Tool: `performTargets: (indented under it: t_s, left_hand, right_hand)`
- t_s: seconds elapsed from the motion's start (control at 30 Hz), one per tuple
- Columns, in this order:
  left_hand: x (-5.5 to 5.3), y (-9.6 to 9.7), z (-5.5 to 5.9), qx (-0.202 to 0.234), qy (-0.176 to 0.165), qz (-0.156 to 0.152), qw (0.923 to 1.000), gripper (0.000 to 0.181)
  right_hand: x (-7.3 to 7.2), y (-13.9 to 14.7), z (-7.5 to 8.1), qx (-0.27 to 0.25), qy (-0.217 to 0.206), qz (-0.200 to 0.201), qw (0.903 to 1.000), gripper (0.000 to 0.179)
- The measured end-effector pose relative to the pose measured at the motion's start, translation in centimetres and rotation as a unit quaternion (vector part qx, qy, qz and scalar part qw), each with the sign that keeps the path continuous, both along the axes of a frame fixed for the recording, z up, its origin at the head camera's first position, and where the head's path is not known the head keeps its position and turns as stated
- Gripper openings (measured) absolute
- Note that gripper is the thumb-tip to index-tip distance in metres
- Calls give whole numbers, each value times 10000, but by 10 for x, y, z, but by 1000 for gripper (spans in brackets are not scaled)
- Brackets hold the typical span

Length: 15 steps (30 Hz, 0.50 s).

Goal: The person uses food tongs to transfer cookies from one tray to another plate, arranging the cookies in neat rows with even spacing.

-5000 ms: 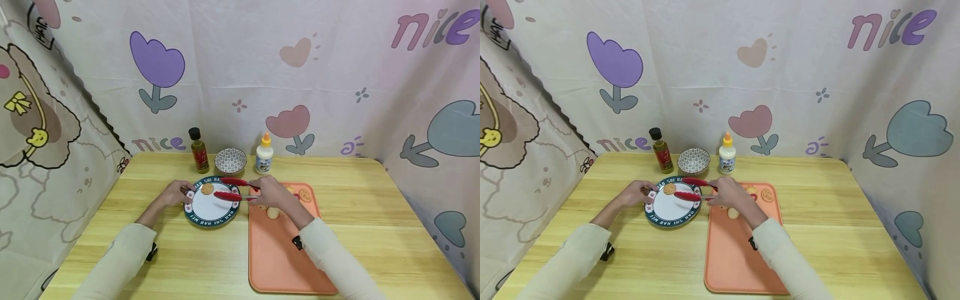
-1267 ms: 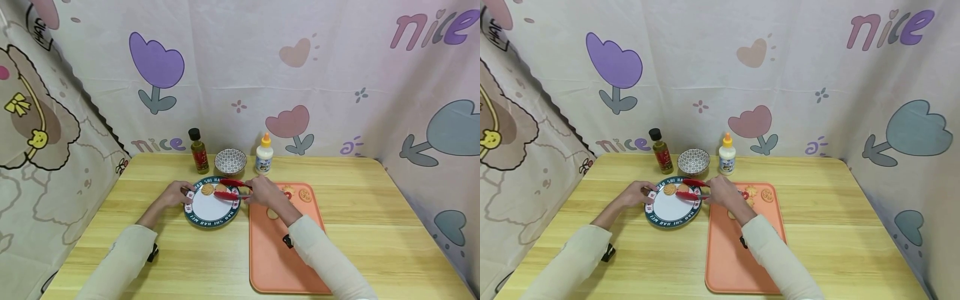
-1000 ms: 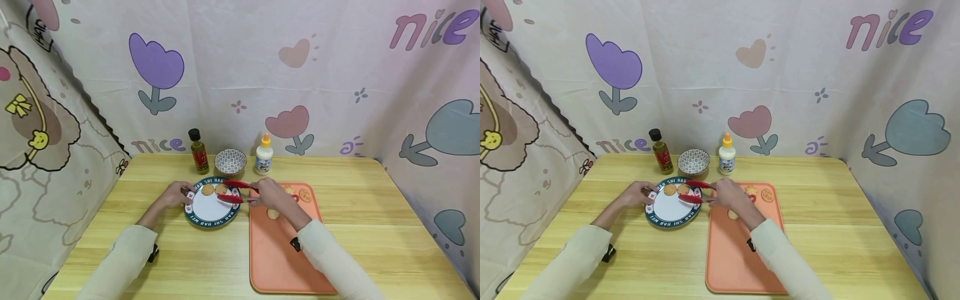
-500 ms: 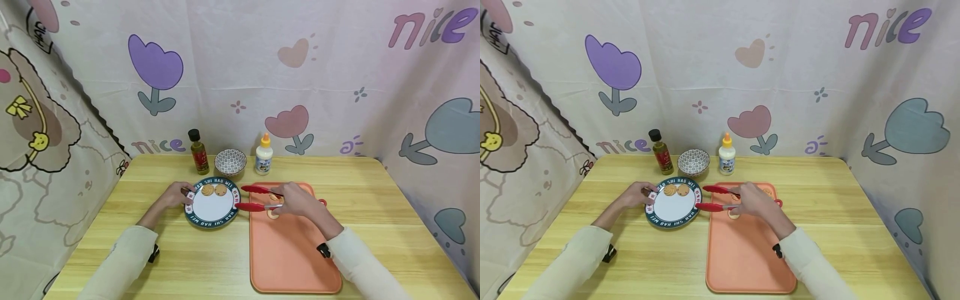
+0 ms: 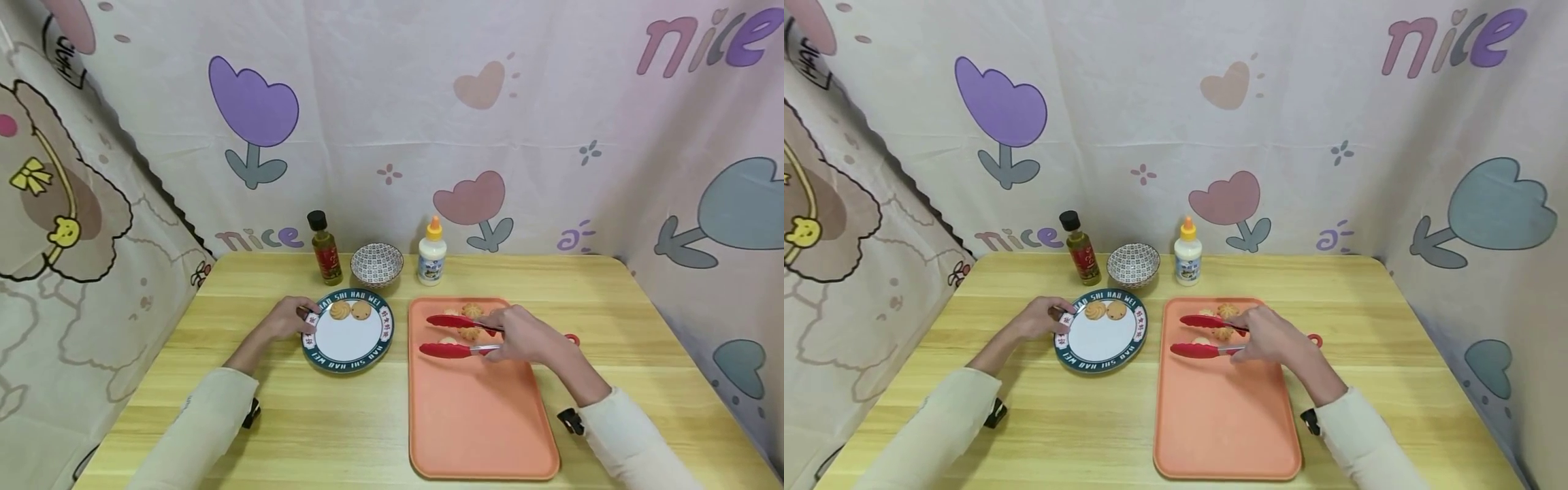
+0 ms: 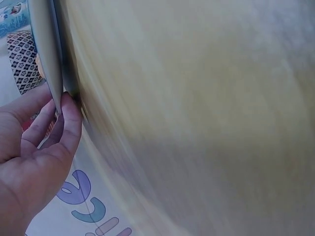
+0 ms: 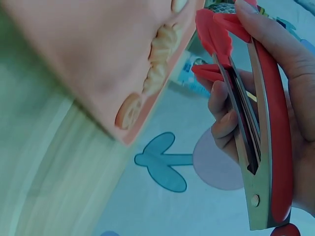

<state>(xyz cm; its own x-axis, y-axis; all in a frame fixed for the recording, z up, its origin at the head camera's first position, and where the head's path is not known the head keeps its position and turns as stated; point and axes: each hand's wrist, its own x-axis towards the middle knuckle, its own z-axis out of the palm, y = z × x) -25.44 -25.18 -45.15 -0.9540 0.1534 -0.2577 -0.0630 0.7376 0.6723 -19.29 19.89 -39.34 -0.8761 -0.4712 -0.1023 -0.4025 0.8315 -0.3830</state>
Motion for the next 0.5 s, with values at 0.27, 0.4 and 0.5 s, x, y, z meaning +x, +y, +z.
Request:
performTargets:
  t_s: [0.27, 0.4, 0.5]
  left_hand:
    - [-1, 1, 1, 6, -40, -19, 10000, 38]
    - [0, 0, 1, -14, -27, -7, 10000, 37]
    - [1, 0, 2, -24, -5, -2, 10000, 37]
  right_hand:
    - [6, 17, 2, -35, 190, 265, 9995, 57]
    - [7, 22, -1, 13, 303, 372, 9988, 55]
    - [9, 24, -2, 1, 253, 304, 9992, 54]
